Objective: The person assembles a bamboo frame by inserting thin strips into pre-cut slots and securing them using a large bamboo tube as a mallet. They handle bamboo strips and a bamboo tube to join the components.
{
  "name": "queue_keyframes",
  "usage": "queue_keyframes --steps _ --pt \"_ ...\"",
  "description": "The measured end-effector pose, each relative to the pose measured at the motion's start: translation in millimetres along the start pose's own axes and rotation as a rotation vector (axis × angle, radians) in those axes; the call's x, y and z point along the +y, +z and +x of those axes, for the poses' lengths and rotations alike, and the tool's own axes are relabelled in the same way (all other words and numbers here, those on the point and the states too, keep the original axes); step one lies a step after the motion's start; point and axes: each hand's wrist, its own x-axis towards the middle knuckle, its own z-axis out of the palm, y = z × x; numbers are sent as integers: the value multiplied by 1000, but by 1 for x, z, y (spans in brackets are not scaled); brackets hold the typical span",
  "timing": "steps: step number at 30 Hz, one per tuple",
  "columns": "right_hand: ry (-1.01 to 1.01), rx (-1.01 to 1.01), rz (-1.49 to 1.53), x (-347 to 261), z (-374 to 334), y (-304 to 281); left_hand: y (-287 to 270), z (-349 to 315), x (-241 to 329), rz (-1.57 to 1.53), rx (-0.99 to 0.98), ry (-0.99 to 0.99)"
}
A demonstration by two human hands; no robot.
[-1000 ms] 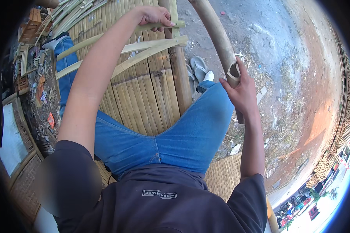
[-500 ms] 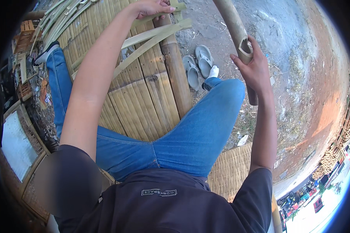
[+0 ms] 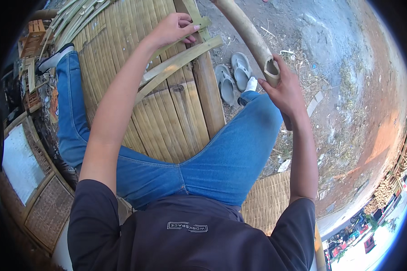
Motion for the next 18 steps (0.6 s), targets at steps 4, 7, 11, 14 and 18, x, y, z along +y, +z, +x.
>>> queue_keyframes --steps 4,7,11,14,18 --pt "-9 -64 34 -3 2 8 9 -13 -13 642 370 315" --pt "-22 -58 18 0 4 11 13 -29 -25 764 465 468" --pt "-79 -49 -16 -3 8 12 15 -41 -37 899 500 537" --pt "-123 6 -164 -4 11 18 16 -39 -43 967 504 576" --pt "-143 -3 -269 -9 19 23 17 -36 -45 990 510 615"
